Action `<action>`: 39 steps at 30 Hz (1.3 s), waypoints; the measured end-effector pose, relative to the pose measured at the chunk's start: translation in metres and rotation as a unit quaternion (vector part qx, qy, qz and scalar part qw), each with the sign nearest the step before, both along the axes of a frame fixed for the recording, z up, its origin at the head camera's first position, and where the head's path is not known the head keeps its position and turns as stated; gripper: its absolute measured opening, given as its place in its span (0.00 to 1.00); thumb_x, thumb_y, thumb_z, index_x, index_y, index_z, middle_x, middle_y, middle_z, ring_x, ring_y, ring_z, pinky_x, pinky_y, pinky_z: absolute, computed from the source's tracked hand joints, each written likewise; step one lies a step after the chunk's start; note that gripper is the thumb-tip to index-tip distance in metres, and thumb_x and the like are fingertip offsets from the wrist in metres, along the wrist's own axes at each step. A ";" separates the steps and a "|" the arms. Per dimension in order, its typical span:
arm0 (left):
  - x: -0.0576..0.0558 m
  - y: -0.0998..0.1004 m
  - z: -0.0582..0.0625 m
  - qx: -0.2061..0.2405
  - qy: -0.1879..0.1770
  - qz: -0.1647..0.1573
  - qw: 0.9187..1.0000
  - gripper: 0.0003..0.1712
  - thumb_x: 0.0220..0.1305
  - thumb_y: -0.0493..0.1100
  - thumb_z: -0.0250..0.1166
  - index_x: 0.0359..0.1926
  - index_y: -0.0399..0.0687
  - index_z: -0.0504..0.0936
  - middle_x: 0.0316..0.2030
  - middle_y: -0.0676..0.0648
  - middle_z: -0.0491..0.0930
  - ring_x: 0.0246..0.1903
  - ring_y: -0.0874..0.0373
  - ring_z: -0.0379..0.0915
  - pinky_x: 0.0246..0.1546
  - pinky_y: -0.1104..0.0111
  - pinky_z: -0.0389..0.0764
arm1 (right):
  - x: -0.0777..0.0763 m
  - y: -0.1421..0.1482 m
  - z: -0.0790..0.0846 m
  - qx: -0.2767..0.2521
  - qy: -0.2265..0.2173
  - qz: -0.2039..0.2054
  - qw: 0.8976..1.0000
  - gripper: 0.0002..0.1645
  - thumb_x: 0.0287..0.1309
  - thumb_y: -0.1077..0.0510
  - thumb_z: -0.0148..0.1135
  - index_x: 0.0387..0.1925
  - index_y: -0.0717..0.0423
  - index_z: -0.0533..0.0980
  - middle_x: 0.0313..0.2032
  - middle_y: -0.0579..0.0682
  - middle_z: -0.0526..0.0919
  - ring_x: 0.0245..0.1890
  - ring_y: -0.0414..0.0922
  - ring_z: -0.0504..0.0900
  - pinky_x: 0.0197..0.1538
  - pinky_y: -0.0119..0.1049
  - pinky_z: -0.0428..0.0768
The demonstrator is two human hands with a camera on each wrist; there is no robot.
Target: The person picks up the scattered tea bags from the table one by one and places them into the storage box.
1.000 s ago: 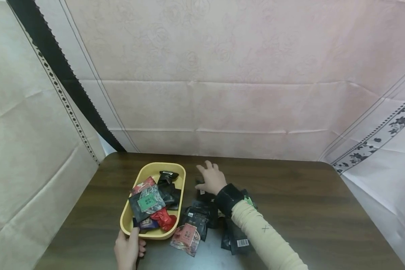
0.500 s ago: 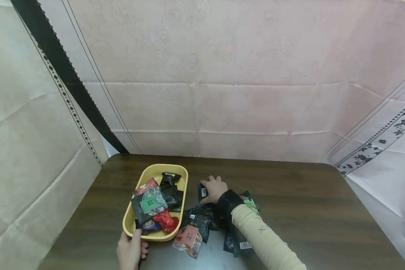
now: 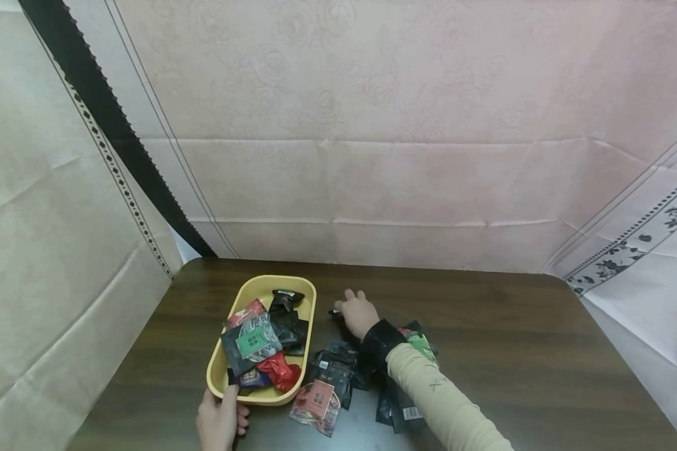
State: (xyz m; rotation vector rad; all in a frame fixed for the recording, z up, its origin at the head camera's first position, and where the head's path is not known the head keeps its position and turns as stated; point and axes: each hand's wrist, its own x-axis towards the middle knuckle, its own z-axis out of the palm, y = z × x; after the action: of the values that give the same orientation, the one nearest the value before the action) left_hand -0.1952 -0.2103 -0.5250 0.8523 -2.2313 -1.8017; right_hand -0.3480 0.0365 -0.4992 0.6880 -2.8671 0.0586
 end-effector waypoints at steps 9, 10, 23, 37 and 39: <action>-0.001 0.000 -0.003 0.015 0.004 -0.003 1.000 0.15 0.60 0.44 0.49 0.40 0.34 0.66 0.09 0.48 0.73 0.06 0.61 0.67 0.05 0.65 0.73 | 0.006 -0.007 0.032 -0.094 0.053 -0.007 0.994 0.15 0.53 0.69 0.58 0.42 0.51 0.78 0.36 0.55 0.71 0.31 0.49 0.70 0.22 0.35 0.77; -0.001 -0.001 -0.002 0.017 0.003 -0.002 1.000 0.15 0.60 0.44 0.49 0.40 0.34 0.66 0.09 0.48 0.73 0.06 0.61 0.67 0.05 0.65 0.73 | 0.006 -0.010 0.036 -0.103 0.066 0.000 0.993 0.15 0.53 0.68 0.58 0.42 0.51 0.78 0.35 0.54 0.70 0.31 0.48 0.69 0.22 0.34 0.76; -0.001 0.000 -0.001 0.012 -0.007 0.000 1.000 0.16 0.58 0.45 0.48 0.41 0.35 0.66 0.10 0.48 0.72 0.06 0.61 0.67 0.06 0.64 0.74 | 0.041 -0.079 0.064 -0.086 0.075 0.157 0.981 0.20 0.58 0.50 0.58 0.53 0.43 0.73 0.40 0.49 0.69 0.37 0.42 0.70 0.33 0.30 0.76; -0.001 0.001 0.000 0.014 0.001 0.000 1.000 0.15 0.59 0.44 0.49 0.40 0.34 0.66 0.09 0.48 0.72 0.06 0.61 0.67 0.05 0.65 0.73 | 0.055 -0.095 0.054 -0.015 -0.066 0.224 0.972 0.50 0.49 0.29 0.53 0.69 0.40 0.48 0.69 0.52 0.46 0.68 0.56 0.41 0.63 0.56 0.57; -0.001 0.000 0.001 0.014 0.001 0.004 1.000 0.15 0.59 0.44 0.49 0.40 0.34 0.66 0.09 0.48 0.72 0.05 0.61 0.67 0.05 0.65 0.73 | 0.055 -0.091 0.054 -0.018 -0.067 0.221 0.973 0.49 0.50 0.30 0.53 0.69 0.41 0.49 0.69 0.53 0.46 0.68 0.57 0.42 0.63 0.55 0.58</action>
State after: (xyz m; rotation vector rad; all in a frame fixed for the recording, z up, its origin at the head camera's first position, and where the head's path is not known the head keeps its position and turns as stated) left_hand -0.1966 -0.2099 -0.5242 0.8640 -2.2033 -1.8348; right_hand -0.2933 -0.0548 -0.4451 1.3475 -2.7650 0.2277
